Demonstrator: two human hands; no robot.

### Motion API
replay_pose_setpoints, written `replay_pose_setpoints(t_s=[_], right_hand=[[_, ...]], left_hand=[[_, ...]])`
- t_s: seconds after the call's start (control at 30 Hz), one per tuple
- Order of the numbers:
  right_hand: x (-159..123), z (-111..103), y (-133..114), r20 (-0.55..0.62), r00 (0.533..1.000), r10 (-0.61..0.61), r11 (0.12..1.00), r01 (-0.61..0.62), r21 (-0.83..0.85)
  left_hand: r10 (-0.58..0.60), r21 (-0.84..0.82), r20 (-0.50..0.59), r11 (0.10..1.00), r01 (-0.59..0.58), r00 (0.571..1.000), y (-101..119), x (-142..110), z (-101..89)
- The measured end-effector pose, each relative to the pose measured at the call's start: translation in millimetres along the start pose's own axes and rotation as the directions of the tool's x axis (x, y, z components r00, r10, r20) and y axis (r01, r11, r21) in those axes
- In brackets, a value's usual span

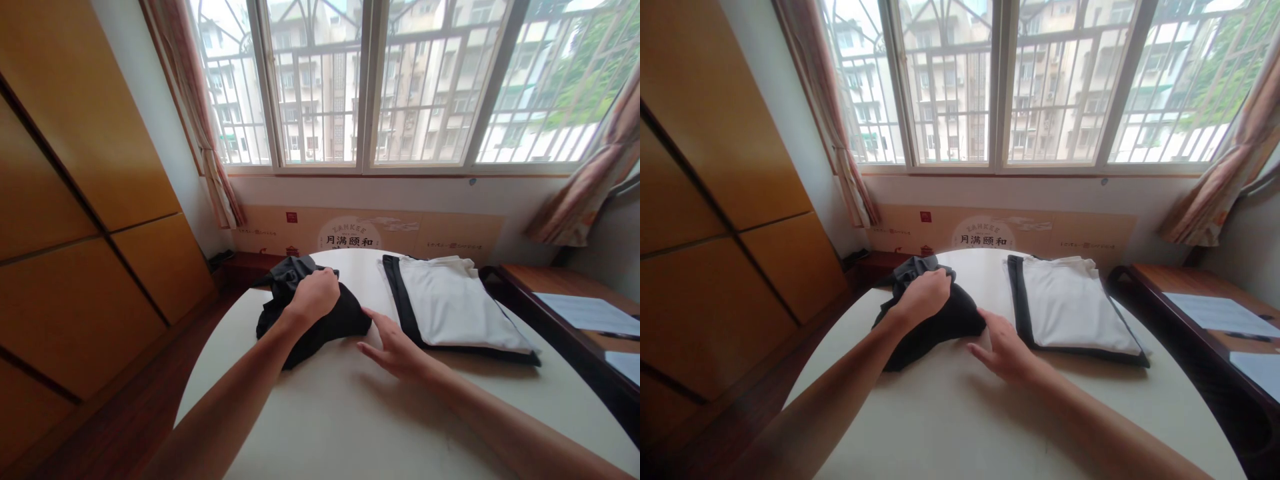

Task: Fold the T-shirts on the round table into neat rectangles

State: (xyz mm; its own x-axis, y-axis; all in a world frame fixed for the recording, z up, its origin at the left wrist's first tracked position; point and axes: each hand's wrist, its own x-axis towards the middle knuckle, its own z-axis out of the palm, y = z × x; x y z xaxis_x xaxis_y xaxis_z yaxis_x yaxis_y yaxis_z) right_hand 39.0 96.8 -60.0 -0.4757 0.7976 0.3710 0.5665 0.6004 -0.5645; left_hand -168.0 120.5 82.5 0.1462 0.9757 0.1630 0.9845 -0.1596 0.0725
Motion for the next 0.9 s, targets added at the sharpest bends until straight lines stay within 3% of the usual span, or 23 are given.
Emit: replay_pose_setpoints(t_s=[0.1,0.27,0.37,0.47,0.53,0.6,0.7,0.8,0.9], right_hand=[[4,-1,-4,-0.172,0.983,0.066,0.986,-0.038,0.163],[7,-23,-18,-0.288,0.949,0.128,0.972,-0.062,0.227],[3,-49,-25,-0.367,0.916,0.163,0.930,-0.020,0.366],[-2,-80,-26,-0.327,0.920,0.216,0.828,0.005,0.560],[-4,-100,-23,-0.286,0.920,0.269,0.740,-0.007,0.672],[-3,-120,-15,-0.257,0.901,0.349,0.658,-0.040,0.752],[0,-142,8,-0.232,0.859,0.456,0.590,-0.098,0.801],[3,-149,39,-0.223,0.831,0.510,0.625,-0.179,0.760],[3,-143,69,-0.212,0.829,0.518,0.736,-0.305,0.605]], left_hand=[[0.178,-0.164,-0.061,0.969,-0.186,0.982,17,-8,4.2],[0.244,-0.463,-0.110,0.845,-0.267,0.964,12,1,9.2],[0.115,-0.499,-0.115,0.852,-0.157,0.987,-13,17,13.2],[-0.056,-0.356,-0.127,0.935,0.008,0.990,-48,30,21.1],[-0.066,-0.248,-0.033,0.967,0.055,0.997,-69,34,26.9],[-0.005,-0.187,0.098,0.982,0.023,0.995,-85,35,30.2],[0.084,-0.169,0.230,0.985,-0.045,0.969,-91,31,27.1],[0.104,-0.104,0.360,0.992,-0.071,0.927,-76,23,15.4],[0.246,-0.101,0.465,0.969,-0.225,0.851,-47,9,2.4]])
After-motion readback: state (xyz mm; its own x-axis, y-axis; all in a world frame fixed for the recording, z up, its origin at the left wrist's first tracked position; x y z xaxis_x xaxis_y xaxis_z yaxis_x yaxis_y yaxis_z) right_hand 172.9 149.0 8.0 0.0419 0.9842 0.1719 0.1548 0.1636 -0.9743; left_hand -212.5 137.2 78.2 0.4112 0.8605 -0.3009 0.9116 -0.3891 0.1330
